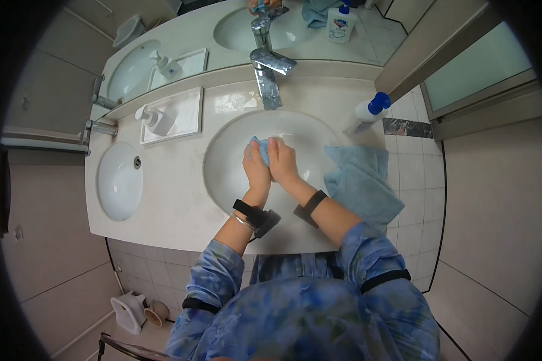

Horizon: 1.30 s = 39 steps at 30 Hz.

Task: The person picks up a cloth from a table, carries it to a shelving unit to pick up a second cloth, then uses the first cloth to wipe a door handle and a door surface. The person then walks to a restroom, place a bottle on the counter, and rinses one cloth in a sink by hand.

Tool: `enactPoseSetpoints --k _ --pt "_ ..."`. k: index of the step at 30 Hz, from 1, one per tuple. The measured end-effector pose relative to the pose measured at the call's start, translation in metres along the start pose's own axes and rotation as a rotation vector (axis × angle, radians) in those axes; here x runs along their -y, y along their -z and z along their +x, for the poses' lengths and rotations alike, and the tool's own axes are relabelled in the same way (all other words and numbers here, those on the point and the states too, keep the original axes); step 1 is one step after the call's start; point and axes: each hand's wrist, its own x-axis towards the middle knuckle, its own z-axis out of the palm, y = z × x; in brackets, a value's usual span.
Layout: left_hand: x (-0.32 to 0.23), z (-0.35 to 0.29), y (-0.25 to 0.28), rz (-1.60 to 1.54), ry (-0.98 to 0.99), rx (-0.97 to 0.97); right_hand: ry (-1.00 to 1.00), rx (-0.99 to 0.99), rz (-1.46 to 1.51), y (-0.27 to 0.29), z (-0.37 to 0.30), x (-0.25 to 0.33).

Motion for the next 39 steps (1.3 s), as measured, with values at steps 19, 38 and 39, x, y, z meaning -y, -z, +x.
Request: enactPoseSetpoints --k 19,38,39 --pt "-0.027 0.042 0.089 -0.110 -0.164 -0.210 0.093 0.501 -0.480 0.078 0.056 0.090" --pt "0.020 0.021 0.100 -0.157 -0.064 -0.237 0.280 0.516 -1.284 0.096 0.163 0.102" --pt "0.021 0.020 0.099 -0.139 -0.040 -0.287 0.277 0.488 -1.255 0.095 0.166 0.103"
